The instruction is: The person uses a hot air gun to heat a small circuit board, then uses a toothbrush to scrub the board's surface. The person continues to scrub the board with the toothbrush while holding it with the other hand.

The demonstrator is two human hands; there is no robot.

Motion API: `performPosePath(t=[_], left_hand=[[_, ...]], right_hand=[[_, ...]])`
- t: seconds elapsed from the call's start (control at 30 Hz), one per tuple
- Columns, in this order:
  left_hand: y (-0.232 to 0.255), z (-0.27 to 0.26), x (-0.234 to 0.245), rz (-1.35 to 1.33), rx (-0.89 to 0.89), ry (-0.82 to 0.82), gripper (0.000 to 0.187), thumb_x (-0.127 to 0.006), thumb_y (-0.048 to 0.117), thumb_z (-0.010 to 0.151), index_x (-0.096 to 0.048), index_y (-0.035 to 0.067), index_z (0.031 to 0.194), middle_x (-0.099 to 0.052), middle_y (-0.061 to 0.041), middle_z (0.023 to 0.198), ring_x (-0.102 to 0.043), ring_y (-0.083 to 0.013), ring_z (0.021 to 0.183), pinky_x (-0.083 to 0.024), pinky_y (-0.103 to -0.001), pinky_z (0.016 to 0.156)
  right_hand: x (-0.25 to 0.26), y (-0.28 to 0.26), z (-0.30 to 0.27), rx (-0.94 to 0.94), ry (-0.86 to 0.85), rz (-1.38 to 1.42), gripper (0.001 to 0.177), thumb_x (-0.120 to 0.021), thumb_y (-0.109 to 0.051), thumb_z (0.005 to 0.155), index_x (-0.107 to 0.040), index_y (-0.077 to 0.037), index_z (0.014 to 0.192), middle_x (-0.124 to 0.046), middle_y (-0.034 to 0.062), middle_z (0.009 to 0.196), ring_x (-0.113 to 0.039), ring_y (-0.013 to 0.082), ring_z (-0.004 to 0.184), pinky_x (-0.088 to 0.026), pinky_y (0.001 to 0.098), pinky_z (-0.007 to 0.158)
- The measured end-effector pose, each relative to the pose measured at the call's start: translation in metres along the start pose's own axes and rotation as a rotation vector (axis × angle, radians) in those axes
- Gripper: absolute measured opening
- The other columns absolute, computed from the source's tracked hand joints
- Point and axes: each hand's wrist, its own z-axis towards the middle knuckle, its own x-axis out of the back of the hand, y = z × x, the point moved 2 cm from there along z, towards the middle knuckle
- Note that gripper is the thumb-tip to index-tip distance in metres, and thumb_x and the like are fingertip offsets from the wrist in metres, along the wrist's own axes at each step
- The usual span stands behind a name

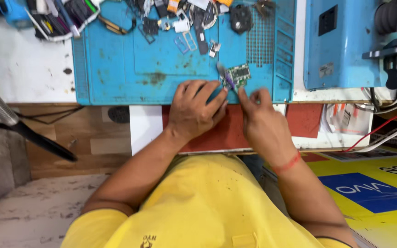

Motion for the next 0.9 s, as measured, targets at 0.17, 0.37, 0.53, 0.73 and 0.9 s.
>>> performPosePath(t=[0.17,0.37,0.53,0.73,0.9], left_hand=[[-0.002,-0.005,0.000,0.014,0.021,0.016,0.021,-0.078,0.021,0.091,-0.073,0.011,0.109,-0.067,-0.005,0.118,-0.063,-0.0240,0.107,-0.049,-0.043,0.093],[-0.002,-0.002,-0.003,0.029,0.014,0.016,0.019,-0.080,0.021,0.092,-0.075,0.012,0.107,-0.068,-0.003,0.116,-0.063,-0.0221,0.104,-0.048,-0.041,0.090],[0.004,-0.003,-0.007,0.055,0.033,0.033,0.017,-0.080,0.021,0.089,-0.076,0.015,0.104,-0.068,-0.001,0.114,-0.063,-0.0216,0.100,-0.048,-0.040,0.088],[0.006,-0.002,-0.004,0.073,0.026,0.024,0.018,-0.081,0.023,0.090,-0.077,0.016,0.106,-0.068,-0.001,0.114,-0.062,-0.0215,0.098,-0.048,-0.038,0.086],[0.007,-0.002,-0.004,0.111,0.006,0.022,0.019,-0.081,0.025,0.090,-0.078,0.017,0.106,-0.069,-0.001,0.113,-0.062,-0.0213,0.099,-0.047,-0.039,0.084]], right_hand=[[-0.001,0.010,-0.013,-0.021,0.120,0.001,0.040,-0.065,-0.005,0.096,-0.065,-0.009,0.136,-0.059,0.0183,0.104,-0.063,0.0389,0.069,-0.051,0.0477,0.055],[-0.022,0.032,-0.019,0.009,0.125,0.005,0.047,-0.068,-0.009,0.093,-0.064,-0.010,0.139,-0.059,0.0120,0.106,-0.064,0.0333,0.069,-0.051,0.0444,0.053],[-0.023,0.042,-0.019,0.024,0.064,-0.061,0.050,-0.066,-0.008,0.092,-0.062,-0.013,0.141,-0.059,0.0103,0.107,-0.063,0.0309,0.062,-0.052,0.0426,0.050],[-0.017,0.033,-0.016,-0.063,0.093,-0.006,0.042,-0.064,-0.011,0.097,-0.063,-0.013,0.139,-0.060,0.0121,0.107,-0.063,0.0341,0.059,-0.052,0.0458,0.050],[-0.008,0.032,-0.017,-0.171,0.156,-0.014,0.036,-0.063,-0.011,0.102,-0.066,-0.013,0.138,-0.060,0.0129,0.109,-0.064,0.0364,0.064,-0.052,0.0478,0.053]])
